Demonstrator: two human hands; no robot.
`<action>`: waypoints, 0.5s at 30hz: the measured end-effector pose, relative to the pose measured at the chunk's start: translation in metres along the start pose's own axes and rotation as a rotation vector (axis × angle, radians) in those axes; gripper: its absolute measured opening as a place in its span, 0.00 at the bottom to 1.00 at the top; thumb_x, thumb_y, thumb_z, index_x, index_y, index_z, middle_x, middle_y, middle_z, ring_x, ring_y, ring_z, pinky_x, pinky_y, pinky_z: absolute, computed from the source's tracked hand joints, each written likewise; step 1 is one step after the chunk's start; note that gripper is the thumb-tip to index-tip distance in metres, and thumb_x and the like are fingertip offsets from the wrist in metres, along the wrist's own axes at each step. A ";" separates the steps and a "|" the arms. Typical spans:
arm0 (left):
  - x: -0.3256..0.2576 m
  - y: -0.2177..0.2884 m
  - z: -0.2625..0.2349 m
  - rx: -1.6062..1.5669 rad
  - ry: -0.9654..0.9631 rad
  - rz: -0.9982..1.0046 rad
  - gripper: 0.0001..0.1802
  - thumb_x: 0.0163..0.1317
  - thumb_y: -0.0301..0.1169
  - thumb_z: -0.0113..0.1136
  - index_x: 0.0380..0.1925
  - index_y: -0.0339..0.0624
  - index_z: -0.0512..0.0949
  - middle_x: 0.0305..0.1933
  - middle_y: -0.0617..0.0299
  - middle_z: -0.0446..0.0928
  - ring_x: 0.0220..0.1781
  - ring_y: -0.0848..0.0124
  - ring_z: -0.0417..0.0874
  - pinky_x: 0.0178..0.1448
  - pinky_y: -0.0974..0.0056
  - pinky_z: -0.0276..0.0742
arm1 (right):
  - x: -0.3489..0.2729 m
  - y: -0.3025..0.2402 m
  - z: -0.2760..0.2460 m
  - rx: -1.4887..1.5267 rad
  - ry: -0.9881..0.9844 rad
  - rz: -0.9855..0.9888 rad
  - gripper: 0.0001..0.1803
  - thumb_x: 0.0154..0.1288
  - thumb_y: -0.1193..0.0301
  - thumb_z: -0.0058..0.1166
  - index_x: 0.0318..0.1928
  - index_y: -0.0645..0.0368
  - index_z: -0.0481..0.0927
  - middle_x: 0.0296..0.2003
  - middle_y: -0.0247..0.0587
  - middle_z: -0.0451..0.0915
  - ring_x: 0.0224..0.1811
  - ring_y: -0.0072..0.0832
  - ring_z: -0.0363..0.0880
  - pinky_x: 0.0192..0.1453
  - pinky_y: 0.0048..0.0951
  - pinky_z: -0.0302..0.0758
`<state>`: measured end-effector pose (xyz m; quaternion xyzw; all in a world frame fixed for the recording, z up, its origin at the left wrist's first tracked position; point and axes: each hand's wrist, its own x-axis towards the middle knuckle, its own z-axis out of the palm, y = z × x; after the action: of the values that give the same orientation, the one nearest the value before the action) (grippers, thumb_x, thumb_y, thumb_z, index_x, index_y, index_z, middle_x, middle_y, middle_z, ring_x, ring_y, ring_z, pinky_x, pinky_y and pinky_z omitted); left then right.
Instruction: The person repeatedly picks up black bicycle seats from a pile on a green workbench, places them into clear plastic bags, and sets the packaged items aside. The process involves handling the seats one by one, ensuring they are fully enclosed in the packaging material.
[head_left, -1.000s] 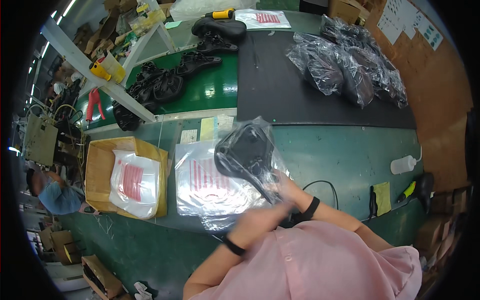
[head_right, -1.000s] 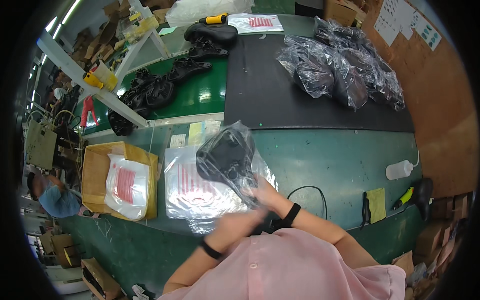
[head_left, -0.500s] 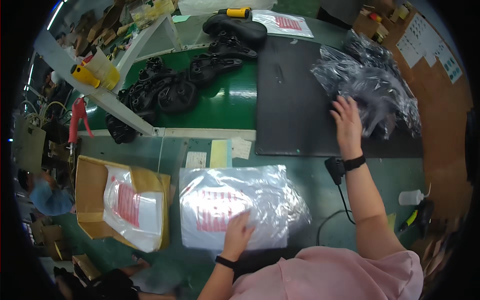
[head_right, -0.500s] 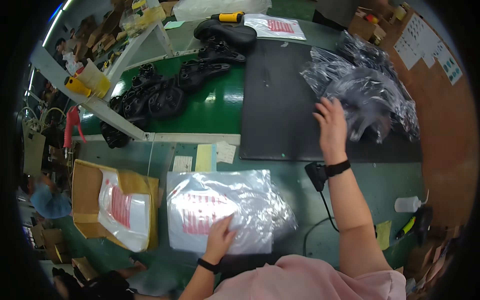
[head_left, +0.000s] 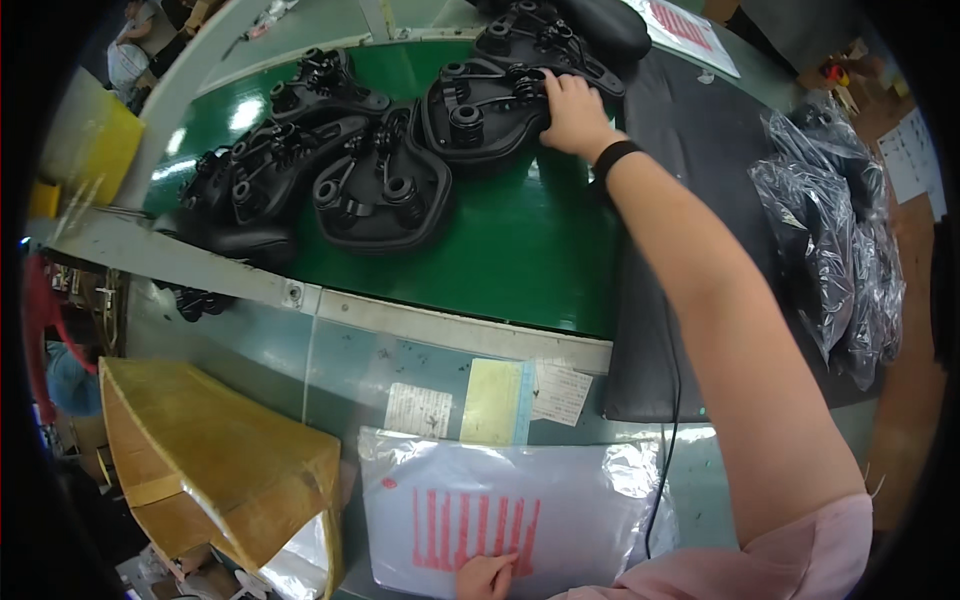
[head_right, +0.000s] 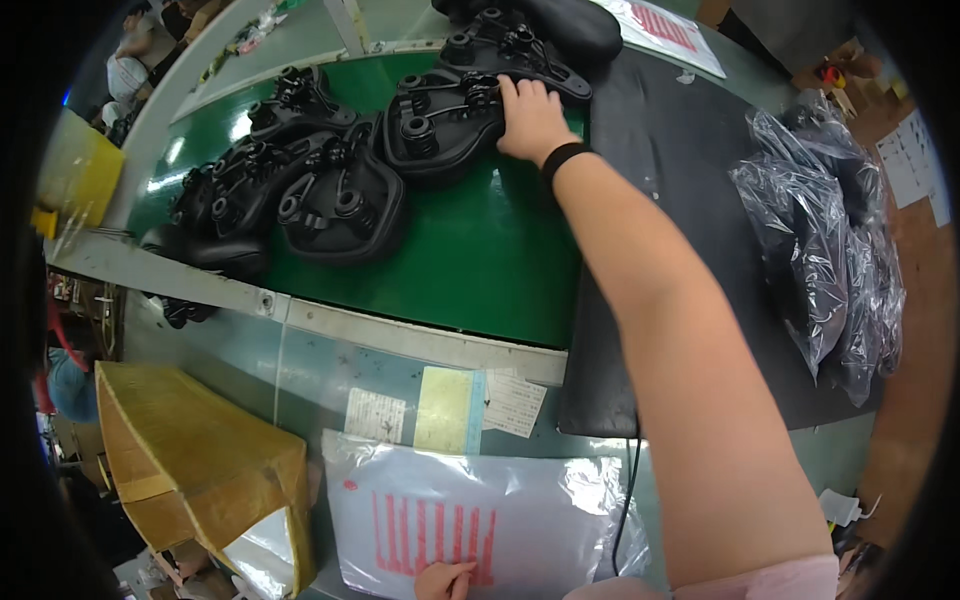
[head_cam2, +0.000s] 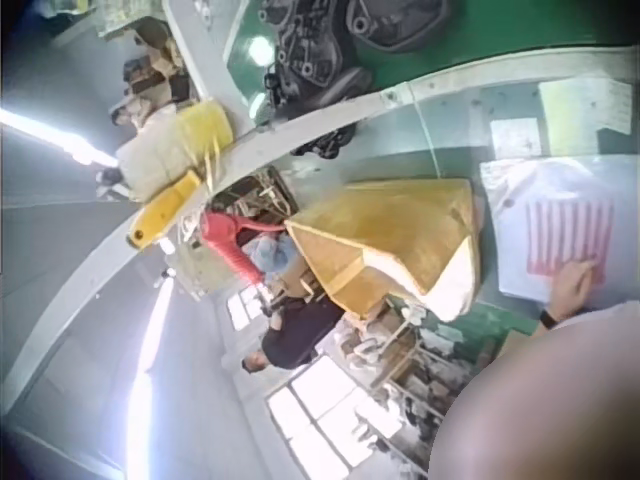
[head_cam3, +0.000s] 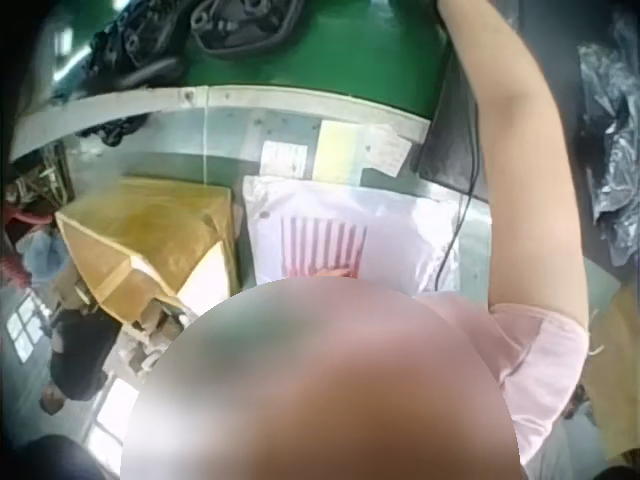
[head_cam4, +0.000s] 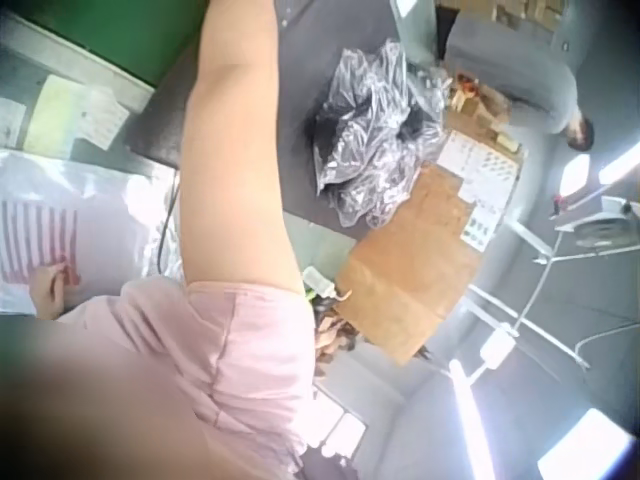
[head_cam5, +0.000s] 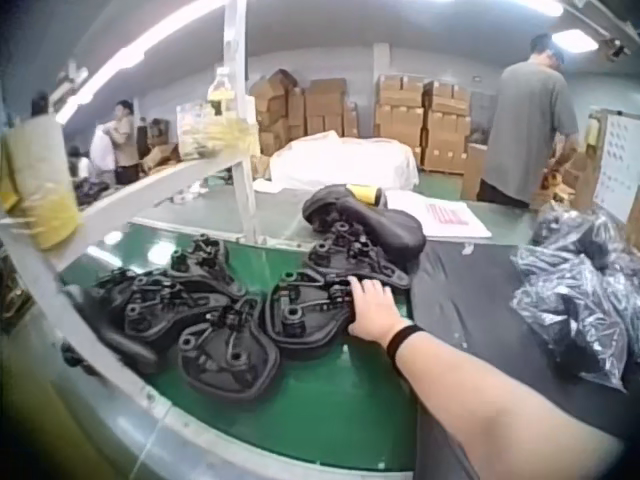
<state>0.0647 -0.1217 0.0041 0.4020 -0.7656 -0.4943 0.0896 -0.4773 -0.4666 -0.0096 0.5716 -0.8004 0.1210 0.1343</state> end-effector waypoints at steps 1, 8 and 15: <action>0.000 -0.004 0.000 -0.005 -0.018 -0.005 0.08 0.60 0.27 0.56 0.38 0.43 0.82 0.33 0.55 0.82 0.32 0.56 0.81 0.38 0.55 0.74 | -0.001 0.005 -0.015 -0.063 -0.082 -0.030 0.46 0.40 0.58 0.69 0.62 0.60 0.66 0.49 0.48 0.73 0.57 0.43 0.69 0.59 0.43 0.67; -0.003 -0.003 0.009 0.026 -0.010 0.017 0.09 0.61 0.26 0.53 0.39 0.43 0.81 0.29 0.56 0.82 0.29 0.57 0.81 0.36 0.55 0.74 | -0.076 -0.005 -0.072 0.386 -0.415 0.140 0.37 0.39 0.59 0.68 0.48 0.70 0.70 0.42 0.62 0.77 0.47 0.56 0.76 0.52 0.43 0.74; 0.004 0.003 0.018 -0.003 0.211 0.046 0.07 0.60 0.24 0.55 0.35 0.39 0.82 0.25 0.58 0.79 0.25 0.68 0.79 0.30 0.65 0.72 | -0.220 -0.032 -0.212 2.639 -0.806 0.696 0.25 0.65 0.53 0.49 0.52 0.61 0.71 0.40 0.53 0.76 0.24 0.38 0.78 0.18 0.27 0.74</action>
<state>0.0508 -0.1121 -0.0032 0.4341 -0.7602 -0.4480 0.1814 -0.3621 -0.2086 0.1124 0.0479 -0.1830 0.6244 -0.7578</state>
